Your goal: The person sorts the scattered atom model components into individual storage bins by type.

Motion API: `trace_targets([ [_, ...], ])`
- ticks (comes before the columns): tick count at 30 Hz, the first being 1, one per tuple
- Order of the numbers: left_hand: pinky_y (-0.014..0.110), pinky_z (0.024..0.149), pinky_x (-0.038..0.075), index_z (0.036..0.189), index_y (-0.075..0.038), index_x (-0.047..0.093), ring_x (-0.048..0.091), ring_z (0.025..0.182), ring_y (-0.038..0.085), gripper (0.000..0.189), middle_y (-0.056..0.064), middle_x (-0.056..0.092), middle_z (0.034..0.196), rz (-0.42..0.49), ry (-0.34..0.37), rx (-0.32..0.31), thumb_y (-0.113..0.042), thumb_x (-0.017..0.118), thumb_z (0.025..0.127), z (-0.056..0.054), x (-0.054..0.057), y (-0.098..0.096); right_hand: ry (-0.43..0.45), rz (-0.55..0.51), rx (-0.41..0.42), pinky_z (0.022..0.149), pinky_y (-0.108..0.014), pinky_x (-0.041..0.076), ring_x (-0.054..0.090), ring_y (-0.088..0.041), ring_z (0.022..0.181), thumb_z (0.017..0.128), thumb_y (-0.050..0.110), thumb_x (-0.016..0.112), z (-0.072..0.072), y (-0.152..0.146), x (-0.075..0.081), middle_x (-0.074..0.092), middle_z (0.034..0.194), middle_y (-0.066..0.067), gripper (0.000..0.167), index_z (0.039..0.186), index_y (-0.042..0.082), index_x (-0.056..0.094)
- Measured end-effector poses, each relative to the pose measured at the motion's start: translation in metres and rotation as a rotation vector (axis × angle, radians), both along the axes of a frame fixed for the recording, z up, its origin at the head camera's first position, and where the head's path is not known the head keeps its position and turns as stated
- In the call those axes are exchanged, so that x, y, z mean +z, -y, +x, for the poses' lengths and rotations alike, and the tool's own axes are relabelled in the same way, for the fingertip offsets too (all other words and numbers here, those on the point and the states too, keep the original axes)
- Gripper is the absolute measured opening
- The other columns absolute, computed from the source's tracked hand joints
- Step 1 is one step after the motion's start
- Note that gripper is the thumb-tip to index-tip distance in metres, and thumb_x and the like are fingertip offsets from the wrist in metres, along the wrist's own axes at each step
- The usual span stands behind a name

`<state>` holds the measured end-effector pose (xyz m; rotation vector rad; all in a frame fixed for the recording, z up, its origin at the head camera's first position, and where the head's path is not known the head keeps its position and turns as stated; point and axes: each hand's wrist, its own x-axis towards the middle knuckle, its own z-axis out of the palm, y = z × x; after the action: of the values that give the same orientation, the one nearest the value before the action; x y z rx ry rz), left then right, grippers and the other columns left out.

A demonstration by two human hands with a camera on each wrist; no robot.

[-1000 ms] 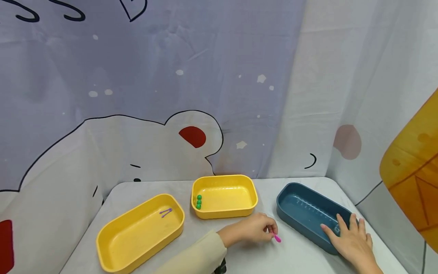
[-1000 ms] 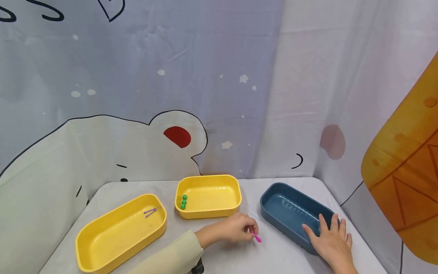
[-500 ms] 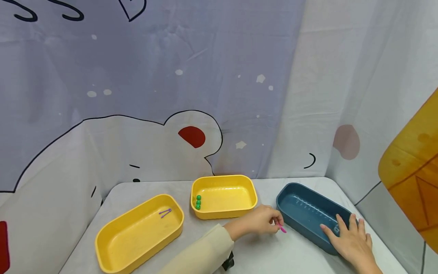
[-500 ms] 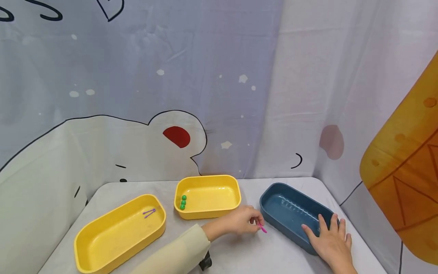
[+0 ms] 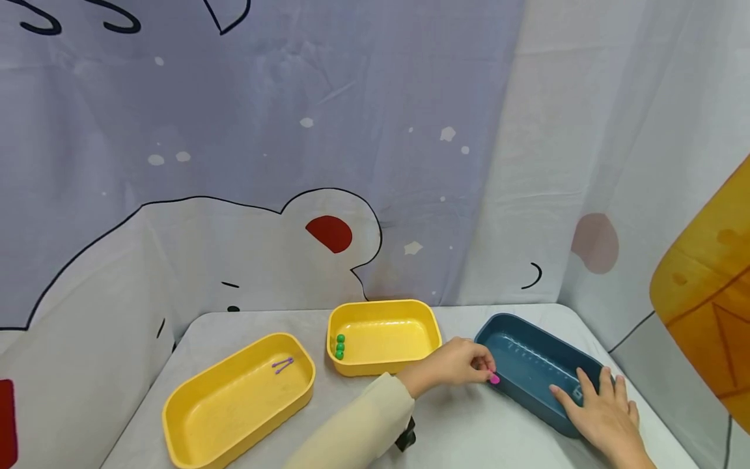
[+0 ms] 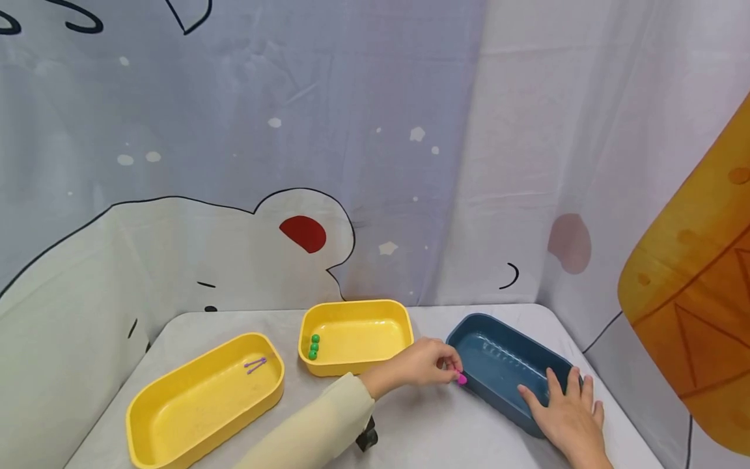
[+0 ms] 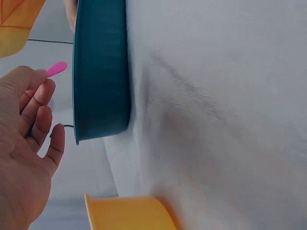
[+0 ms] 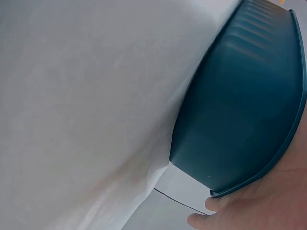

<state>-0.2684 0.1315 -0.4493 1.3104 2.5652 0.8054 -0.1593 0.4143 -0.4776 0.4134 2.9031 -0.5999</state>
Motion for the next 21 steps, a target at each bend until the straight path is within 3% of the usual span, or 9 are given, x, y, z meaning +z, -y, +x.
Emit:
trace_targets([
  [21, 0.011, 0.063, 0.045, 0.093, -0.024, 0.068, 0.052, 0.072, -0.001, 0.008, -0.018, 0.060, 0.077, 0.050, 0.087, 0.131, -0.016, 0.071, 0.094, -0.023, -0.001, -0.025, -0.043, 0.026, 0.001, 0.103, -0.084, -0.002, -0.019, -0.068, 0.137, 0.094, 0.078, 0.038, 0.000, 0.001, -0.003, -0.017, 0.149, -0.048, 0.108, 0.153, -0.010, 0.020],
])
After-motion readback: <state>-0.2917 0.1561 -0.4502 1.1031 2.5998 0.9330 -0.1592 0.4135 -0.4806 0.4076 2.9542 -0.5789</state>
